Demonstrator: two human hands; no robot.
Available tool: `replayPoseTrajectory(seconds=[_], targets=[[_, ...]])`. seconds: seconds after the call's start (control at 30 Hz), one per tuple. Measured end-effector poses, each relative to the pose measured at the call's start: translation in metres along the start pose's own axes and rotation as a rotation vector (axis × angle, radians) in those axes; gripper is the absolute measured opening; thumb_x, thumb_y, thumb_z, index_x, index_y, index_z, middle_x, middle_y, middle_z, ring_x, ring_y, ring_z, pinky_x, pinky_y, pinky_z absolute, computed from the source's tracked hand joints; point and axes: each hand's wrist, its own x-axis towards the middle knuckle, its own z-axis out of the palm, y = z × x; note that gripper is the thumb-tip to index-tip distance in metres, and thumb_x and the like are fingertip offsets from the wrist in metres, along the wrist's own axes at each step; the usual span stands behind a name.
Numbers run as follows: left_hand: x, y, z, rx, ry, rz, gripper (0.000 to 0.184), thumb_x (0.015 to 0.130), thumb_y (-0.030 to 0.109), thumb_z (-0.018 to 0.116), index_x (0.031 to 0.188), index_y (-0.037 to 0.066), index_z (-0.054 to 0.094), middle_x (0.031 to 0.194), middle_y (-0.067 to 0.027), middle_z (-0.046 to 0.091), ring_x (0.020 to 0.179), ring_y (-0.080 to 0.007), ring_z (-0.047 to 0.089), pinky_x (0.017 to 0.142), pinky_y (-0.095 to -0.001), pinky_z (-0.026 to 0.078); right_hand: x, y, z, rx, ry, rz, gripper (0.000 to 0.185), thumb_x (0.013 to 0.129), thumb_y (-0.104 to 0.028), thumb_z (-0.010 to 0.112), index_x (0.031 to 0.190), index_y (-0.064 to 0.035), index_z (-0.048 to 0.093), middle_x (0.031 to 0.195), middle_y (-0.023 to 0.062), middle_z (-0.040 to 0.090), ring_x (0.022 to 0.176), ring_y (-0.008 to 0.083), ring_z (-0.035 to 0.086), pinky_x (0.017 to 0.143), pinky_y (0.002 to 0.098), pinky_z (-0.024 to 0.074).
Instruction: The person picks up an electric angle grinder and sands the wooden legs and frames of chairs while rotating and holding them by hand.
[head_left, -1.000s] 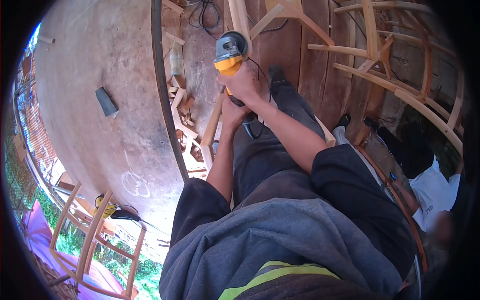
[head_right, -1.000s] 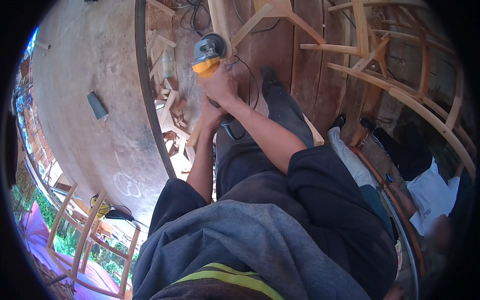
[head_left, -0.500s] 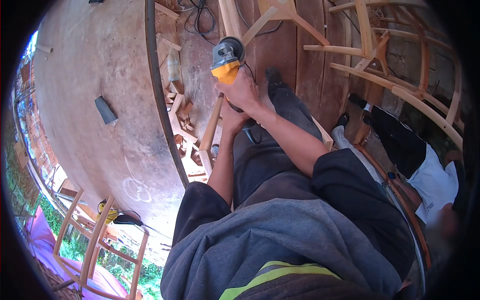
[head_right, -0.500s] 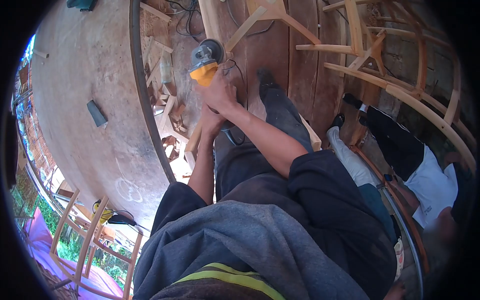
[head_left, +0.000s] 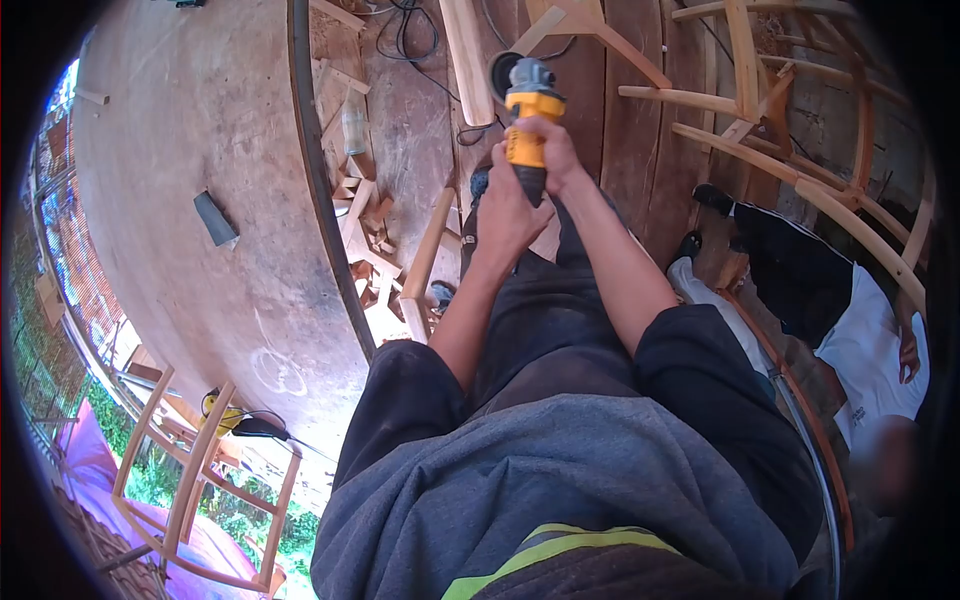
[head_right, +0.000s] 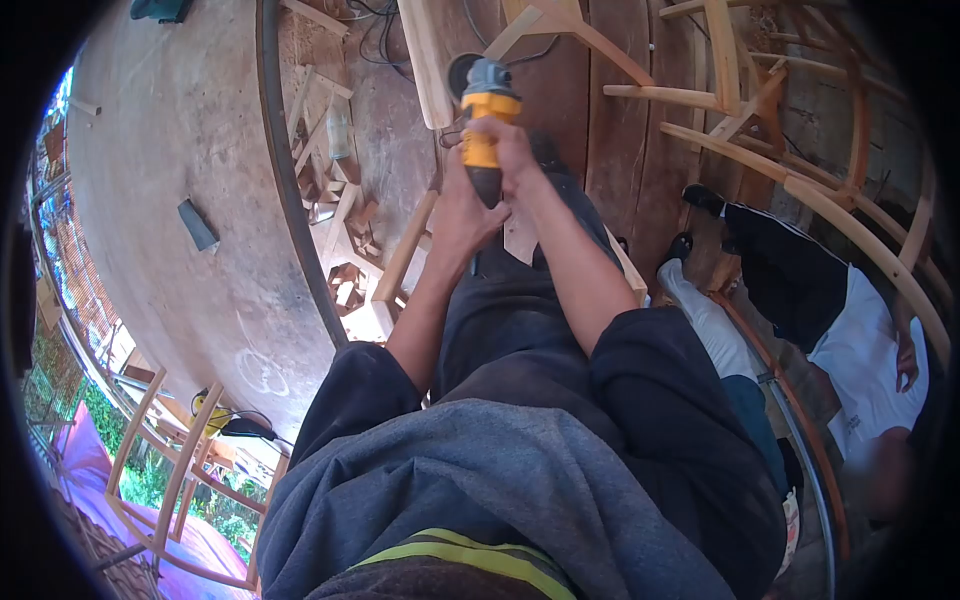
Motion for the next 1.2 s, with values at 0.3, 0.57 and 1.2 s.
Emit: replayPoseTrajectory(seconds=[0.3, 0.57, 1.2], targets=[[0.003, 0.030, 0.005, 0.053, -0.194, -0.117, 0.100, 0.072, 0.018, 0.073, 0.149, -0.006, 0.015, 0.125, -0.0380, 0.051, 0.107, -0.0518, 0.061, 0.090, -0.0519, 0.054, -0.023, -0.019, -0.014, 0.101, -0.052, -0.007, 0.036, 0.082, -0.024, 0.070, 0.108, -0.0026, 0.057, 0.089, 0.0095, 0.067, 0.079, 0.0195, 0.069, 0.080, 0.0329, 0.0585], [-0.004, 0.010, -0.014, -0.048, -0.031, -0.100, 0.099, 0.070, 0.016, 0.073, 0.147, -0.008, 0.017, 0.126, -0.0358, 0.052, 0.110, -0.0505, 0.060, 0.094, -0.0484, 0.052, -0.019, -0.012, 0.030, -0.199, -0.095, -0.112, 0.031, 0.080, -0.020, 0.073, 0.104, -0.0031, 0.064, 0.090, 0.0052, 0.068, 0.078, 0.0146, 0.068, 0.074, 0.0292, 0.0568], [0.006, -0.045, -0.033, -0.544, 0.226, -0.099, 0.097, 0.061, 0.026, 0.088, 0.138, -0.001, 0.036, 0.122, -0.0202, 0.060, 0.110, -0.0319, 0.063, 0.095, -0.0401, 0.049, -0.014, 0.002, 0.127, -1.187, 0.230, -0.269, 0.064, 0.063, -0.044, 0.079, 0.105, 0.0036, 0.069, 0.100, 0.0217, 0.073, 0.095, 0.0366, 0.071, 0.084, 0.0413, 0.0554]])
